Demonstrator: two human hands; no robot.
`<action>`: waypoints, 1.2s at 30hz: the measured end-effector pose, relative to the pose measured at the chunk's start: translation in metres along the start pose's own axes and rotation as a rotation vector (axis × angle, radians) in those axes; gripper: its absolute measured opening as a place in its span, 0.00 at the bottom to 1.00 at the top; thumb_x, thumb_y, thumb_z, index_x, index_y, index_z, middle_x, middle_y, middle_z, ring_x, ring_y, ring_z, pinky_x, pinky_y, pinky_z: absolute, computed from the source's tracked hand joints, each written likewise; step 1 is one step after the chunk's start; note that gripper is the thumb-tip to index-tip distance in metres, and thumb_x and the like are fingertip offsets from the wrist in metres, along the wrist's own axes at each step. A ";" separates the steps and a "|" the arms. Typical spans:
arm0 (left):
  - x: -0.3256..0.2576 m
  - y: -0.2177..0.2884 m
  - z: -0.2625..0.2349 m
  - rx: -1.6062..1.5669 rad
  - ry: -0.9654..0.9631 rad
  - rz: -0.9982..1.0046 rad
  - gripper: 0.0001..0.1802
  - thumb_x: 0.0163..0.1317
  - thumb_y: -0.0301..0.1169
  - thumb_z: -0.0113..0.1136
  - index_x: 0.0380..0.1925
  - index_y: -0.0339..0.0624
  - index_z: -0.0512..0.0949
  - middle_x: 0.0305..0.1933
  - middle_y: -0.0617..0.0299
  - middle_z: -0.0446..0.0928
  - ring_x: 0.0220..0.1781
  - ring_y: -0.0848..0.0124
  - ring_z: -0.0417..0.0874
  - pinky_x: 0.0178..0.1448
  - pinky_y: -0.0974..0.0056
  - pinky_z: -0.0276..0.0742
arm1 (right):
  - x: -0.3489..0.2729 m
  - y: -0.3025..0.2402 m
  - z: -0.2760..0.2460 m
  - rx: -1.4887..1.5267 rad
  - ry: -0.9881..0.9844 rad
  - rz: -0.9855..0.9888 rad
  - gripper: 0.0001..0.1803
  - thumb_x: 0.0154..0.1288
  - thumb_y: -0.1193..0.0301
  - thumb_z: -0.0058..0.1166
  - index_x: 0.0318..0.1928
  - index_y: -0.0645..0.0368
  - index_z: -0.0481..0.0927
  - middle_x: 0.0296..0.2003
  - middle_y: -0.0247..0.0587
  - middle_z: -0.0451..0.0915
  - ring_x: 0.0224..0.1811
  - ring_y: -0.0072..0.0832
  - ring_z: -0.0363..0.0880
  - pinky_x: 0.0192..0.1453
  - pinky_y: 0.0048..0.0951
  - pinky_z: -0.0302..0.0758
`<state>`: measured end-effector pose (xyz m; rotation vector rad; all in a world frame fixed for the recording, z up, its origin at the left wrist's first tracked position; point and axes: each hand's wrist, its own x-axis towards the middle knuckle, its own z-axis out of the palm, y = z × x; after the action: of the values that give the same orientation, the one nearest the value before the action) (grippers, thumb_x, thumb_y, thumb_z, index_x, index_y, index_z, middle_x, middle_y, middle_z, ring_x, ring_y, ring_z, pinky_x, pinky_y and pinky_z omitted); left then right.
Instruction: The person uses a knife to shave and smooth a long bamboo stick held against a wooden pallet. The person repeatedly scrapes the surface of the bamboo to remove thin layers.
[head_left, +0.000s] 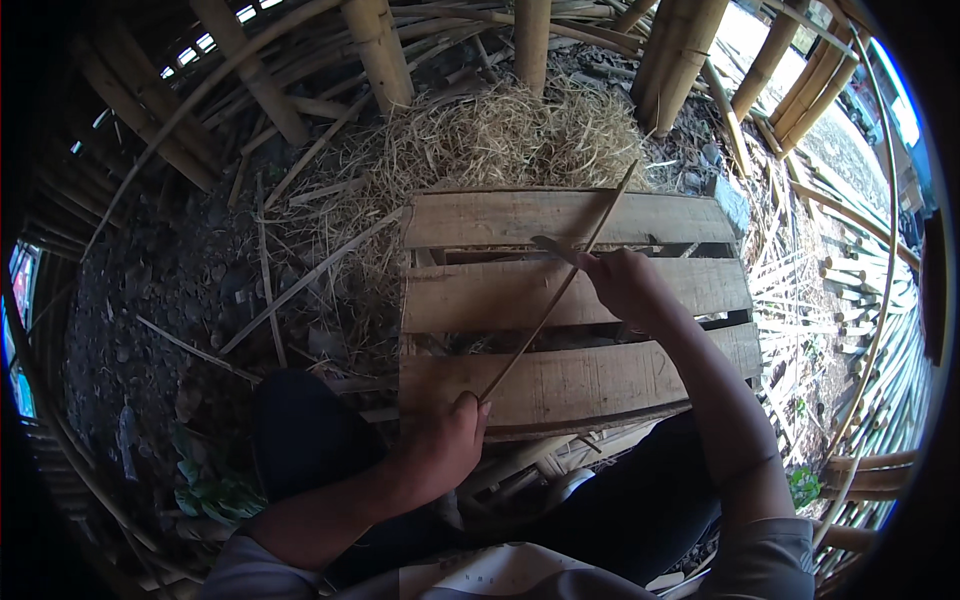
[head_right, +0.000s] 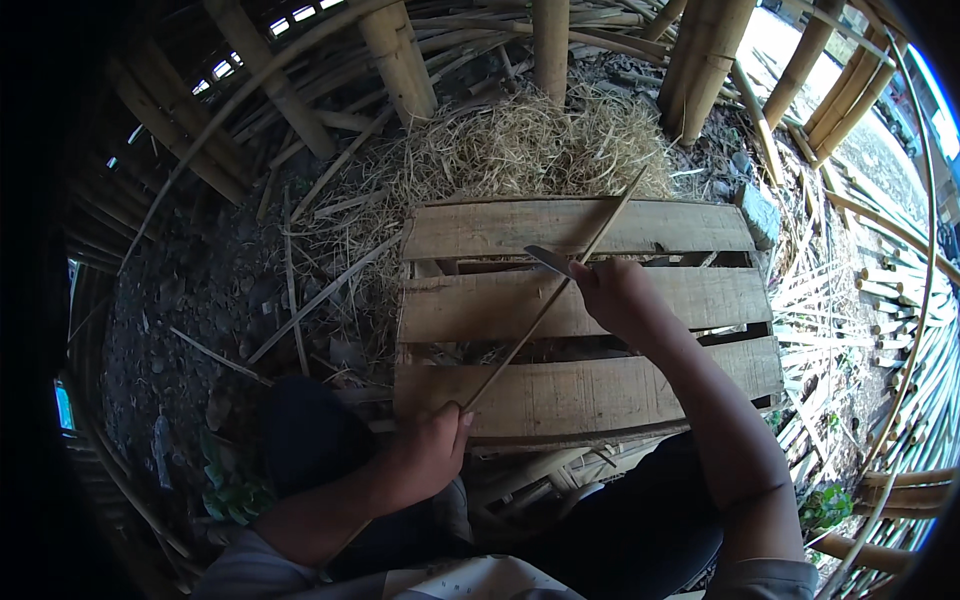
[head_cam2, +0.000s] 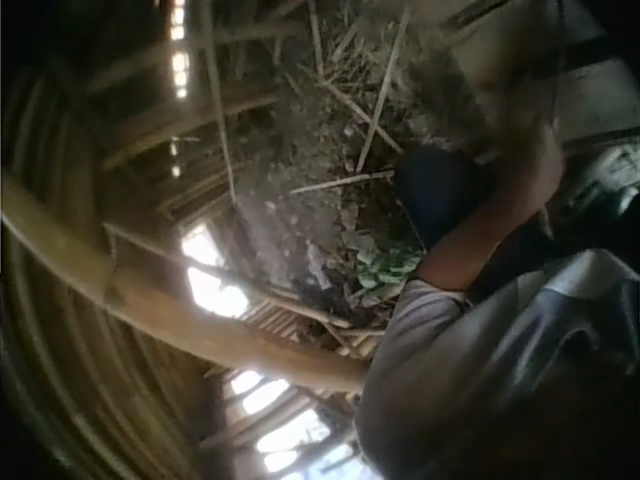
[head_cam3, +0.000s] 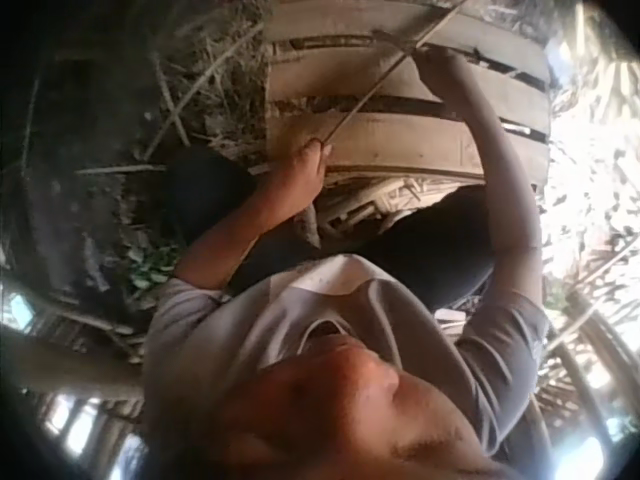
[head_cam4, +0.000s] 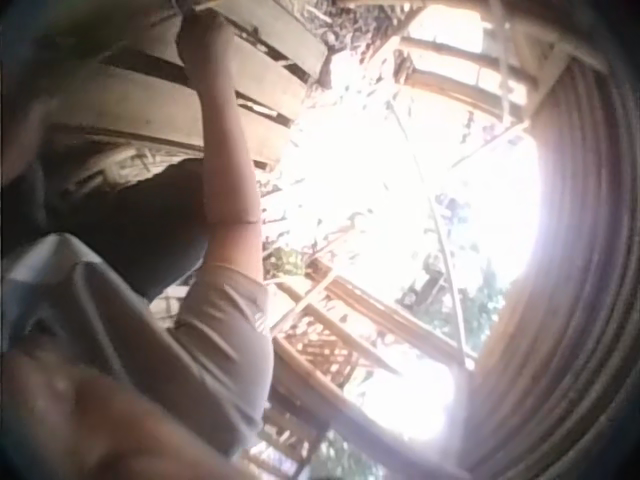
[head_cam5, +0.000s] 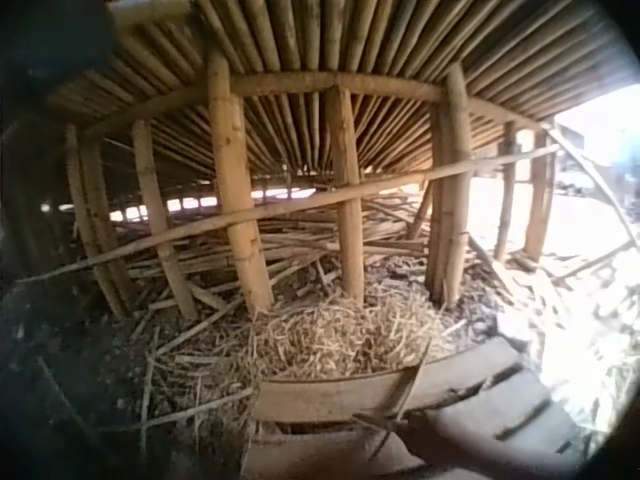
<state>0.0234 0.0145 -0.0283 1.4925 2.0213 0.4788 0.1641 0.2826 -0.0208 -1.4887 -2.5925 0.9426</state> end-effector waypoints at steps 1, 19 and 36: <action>0.000 0.002 -0.001 -0.006 -0.010 -0.012 0.16 0.76 0.36 0.49 0.33 0.34 0.74 0.21 0.41 0.78 0.25 0.43 0.83 0.29 0.47 0.78 | -0.007 -0.007 0.007 -0.026 -0.005 -0.121 0.25 0.78 0.58 0.46 0.31 0.67 0.81 0.24 0.64 0.79 0.33 0.58 0.82 0.39 0.50 0.77; 0.013 -0.008 -0.001 -0.161 -0.062 -0.046 0.17 0.77 0.37 0.47 0.33 0.34 0.74 0.25 0.38 0.79 0.29 0.40 0.83 0.34 0.44 0.79 | -0.047 -0.011 0.053 -0.043 0.075 -0.340 0.32 0.80 0.55 0.41 0.21 0.65 0.77 0.16 0.60 0.75 0.23 0.58 0.80 0.28 0.53 0.75; 0.016 -0.017 0.007 -0.262 -0.127 -0.071 0.22 0.78 0.41 0.45 0.31 0.33 0.76 0.26 0.38 0.79 0.31 0.40 0.83 0.37 0.44 0.77 | -0.057 -0.023 0.053 -0.005 0.093 -0.424 0.26 0.78 0.61 0.48 0.25 0.68 0.78 0.20 0.63 0.76 0.22 0.58 0.79 0.23 0.49 0.73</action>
<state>0.0113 0.0245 -0.0475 1.2571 1.8274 0.5798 0.1626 0.2033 -0.0366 -0.8953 -2.6786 0.7938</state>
